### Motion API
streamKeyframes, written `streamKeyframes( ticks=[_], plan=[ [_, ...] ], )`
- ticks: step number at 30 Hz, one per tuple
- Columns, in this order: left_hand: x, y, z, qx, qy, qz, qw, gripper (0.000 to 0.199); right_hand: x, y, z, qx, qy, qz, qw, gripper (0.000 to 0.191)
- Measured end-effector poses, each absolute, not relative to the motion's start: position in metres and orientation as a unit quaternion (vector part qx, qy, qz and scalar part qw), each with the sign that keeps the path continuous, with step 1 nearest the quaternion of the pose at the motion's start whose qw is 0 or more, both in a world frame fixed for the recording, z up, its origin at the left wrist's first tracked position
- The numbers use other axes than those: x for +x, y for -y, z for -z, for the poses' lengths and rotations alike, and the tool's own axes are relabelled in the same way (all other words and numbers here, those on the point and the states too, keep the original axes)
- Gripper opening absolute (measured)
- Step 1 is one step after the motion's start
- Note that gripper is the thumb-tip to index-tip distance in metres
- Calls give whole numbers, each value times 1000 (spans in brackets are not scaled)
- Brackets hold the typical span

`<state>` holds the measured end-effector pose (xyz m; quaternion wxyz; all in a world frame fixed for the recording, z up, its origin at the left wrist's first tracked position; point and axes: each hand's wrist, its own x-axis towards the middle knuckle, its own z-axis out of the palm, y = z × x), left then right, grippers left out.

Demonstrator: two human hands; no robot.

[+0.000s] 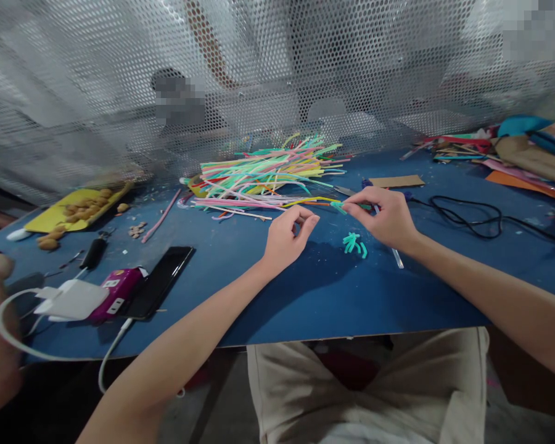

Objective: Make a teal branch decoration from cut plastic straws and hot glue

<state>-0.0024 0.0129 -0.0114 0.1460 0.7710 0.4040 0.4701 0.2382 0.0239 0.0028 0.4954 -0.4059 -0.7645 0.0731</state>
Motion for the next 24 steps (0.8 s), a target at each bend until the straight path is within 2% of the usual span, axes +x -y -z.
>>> streamKeyframes(
  ticks=[10, 13, 17, 20, 24],
  plan=[
    [5, -11, 13, 696, -408, -512, 295, 28, 237, -23, -1, -411, 768, -108, 479, 21],
    [7, -10, 14, 684, -395, -516, 331, 29, 235, -27, 3, -424, 749, -174, 478, 29],
    [7, -8, 15, 678, -392, -515, 347, 31, 236, -36, 9, -433, 661, -309, 530, 40],
    [6, -8, 16, 674, -399, -515, 348, 31, 235, -39, 10, -410, 624, -383, 544, 41],
    [4, -10, 15, 667, -408, -523, 339, 28, 230, -32, 7, -386, 602, -466, 521, 41]
  ],
)
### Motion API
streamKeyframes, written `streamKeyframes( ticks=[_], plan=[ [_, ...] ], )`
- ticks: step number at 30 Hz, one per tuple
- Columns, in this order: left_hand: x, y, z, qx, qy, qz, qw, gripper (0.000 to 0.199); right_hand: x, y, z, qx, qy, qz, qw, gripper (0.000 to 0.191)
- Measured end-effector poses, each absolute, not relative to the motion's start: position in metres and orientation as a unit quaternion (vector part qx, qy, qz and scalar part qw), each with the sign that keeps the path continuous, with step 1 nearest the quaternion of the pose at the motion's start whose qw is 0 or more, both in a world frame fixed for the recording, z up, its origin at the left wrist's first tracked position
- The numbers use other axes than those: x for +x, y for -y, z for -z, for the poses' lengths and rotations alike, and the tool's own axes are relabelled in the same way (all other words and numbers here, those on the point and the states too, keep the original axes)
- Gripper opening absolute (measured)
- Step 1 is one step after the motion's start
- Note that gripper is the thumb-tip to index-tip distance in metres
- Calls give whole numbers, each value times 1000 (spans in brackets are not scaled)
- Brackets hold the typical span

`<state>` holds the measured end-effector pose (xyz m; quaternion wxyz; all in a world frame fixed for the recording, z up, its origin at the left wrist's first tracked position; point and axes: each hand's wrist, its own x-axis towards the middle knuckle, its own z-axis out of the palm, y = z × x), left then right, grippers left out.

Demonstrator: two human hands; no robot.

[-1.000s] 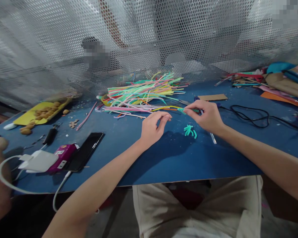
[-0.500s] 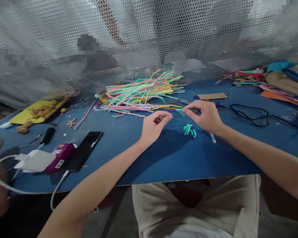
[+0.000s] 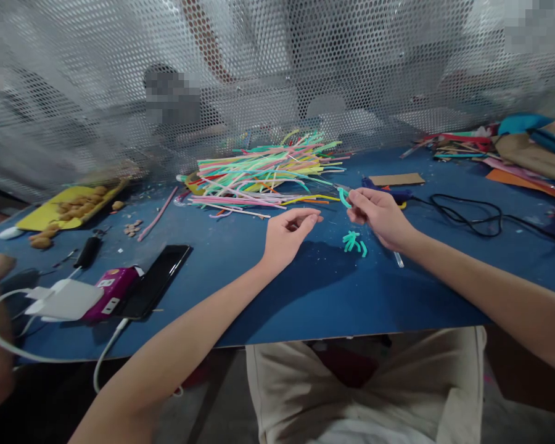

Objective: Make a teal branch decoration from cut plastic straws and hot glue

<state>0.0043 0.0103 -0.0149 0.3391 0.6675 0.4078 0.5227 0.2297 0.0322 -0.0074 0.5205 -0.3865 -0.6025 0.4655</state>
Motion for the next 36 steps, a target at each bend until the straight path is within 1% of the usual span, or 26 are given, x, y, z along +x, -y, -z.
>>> streamKeyframes(
  ticks=[4, 7, 11, 20, 36],
  plan=[
    [3, -13, 15, 669, -425, -521, 317, 28, 222, -19, 2, -337, 554, -563, 512, 37],
    [4, -13, 16, 677, -427, -512, 311, 26, 216, -12, -1, -277, 517, -601, 543, 33],
    [7, -10, 16, 678, -428, -501, 326, 28, 212, -7, -3, -235, 471, -619, 583, 35],
    [10, -5, 15, 673, -438, -499, 326, 29, 211, -4, -4, -199, 445, -653, 580, 30],
    [11, -3, 11, 680, -428, -492, 336, 29, 213, -5, -5, -198, 427, -657, 589, 30]
  ],
)
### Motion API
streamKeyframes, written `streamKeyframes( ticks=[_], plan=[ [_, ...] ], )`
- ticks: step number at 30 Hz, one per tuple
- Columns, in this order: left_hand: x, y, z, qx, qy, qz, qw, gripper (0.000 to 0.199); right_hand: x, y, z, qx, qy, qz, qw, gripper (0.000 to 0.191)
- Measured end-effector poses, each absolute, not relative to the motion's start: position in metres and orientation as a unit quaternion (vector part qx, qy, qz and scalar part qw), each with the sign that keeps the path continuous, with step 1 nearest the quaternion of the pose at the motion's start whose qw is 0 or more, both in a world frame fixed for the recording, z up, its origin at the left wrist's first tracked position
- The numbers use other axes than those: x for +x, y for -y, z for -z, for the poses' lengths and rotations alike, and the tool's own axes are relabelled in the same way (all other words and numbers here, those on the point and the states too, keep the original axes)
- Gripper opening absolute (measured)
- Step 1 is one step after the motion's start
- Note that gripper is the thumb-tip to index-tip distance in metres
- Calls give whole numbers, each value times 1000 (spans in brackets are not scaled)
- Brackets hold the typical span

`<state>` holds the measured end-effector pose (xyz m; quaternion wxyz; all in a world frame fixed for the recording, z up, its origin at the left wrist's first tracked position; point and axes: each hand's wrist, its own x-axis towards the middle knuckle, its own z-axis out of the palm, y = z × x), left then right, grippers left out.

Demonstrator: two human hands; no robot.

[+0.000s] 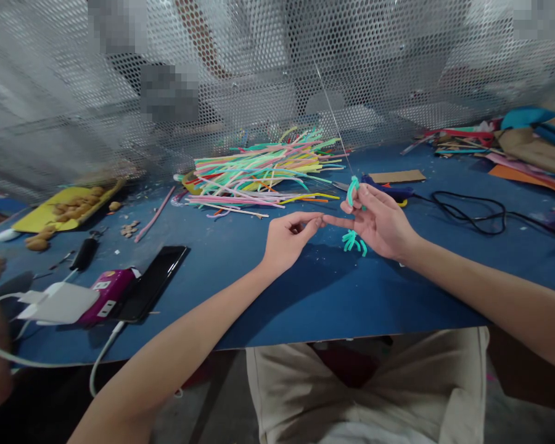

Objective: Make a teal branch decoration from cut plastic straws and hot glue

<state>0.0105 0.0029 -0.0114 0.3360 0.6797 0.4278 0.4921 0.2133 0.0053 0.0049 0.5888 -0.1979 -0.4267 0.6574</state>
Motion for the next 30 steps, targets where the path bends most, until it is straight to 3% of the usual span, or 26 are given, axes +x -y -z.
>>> streamKeyframes(
  ticks=[30],
  plan=[
    [7, -5, 15, 690, -428, -476, 338, 31, 214, -5, -7, -213, 415, -663, 585, 33]
  ],
)
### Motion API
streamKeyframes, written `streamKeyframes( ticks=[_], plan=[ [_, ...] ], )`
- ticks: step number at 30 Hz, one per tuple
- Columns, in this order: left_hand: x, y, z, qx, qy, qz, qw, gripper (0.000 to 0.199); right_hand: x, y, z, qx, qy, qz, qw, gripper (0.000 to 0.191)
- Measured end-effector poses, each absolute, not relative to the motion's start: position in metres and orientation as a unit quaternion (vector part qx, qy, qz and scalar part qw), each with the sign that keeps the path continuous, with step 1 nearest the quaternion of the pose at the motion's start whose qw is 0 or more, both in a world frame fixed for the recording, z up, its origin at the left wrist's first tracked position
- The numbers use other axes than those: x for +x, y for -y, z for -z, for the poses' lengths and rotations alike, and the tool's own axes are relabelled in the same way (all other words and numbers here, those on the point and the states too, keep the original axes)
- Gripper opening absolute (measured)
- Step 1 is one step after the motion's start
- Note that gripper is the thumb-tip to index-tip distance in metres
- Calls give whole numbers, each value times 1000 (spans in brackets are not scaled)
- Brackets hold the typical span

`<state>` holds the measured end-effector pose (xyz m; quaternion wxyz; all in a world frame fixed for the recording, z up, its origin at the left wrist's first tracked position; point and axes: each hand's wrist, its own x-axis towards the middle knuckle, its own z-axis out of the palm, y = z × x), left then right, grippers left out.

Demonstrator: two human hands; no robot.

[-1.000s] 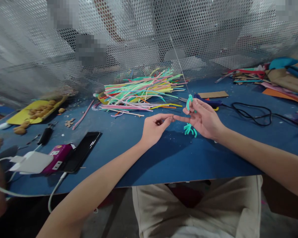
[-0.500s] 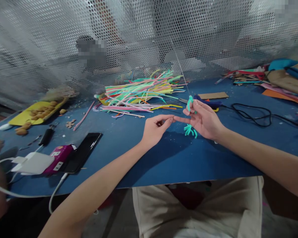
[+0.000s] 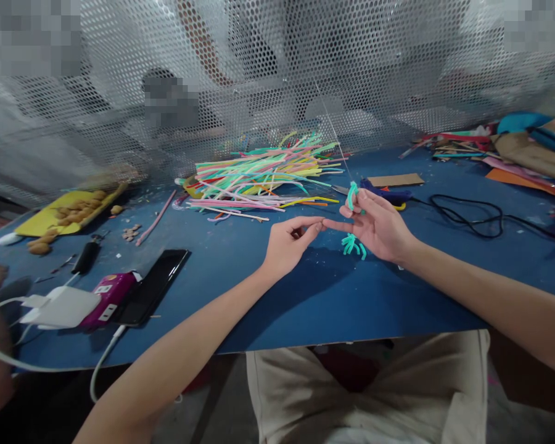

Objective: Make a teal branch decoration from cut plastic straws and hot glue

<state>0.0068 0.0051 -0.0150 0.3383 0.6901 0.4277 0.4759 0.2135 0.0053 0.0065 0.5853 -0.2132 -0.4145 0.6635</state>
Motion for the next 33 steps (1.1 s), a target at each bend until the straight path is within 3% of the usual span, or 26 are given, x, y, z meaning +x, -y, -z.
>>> streamKeyframes(
  ticks=[33],
  plan=[
    [9, 1, 13, 695, -433, -492, 296, 30, 217, -4, -10, -191, 420, -672, 578, 26]
  ],
)
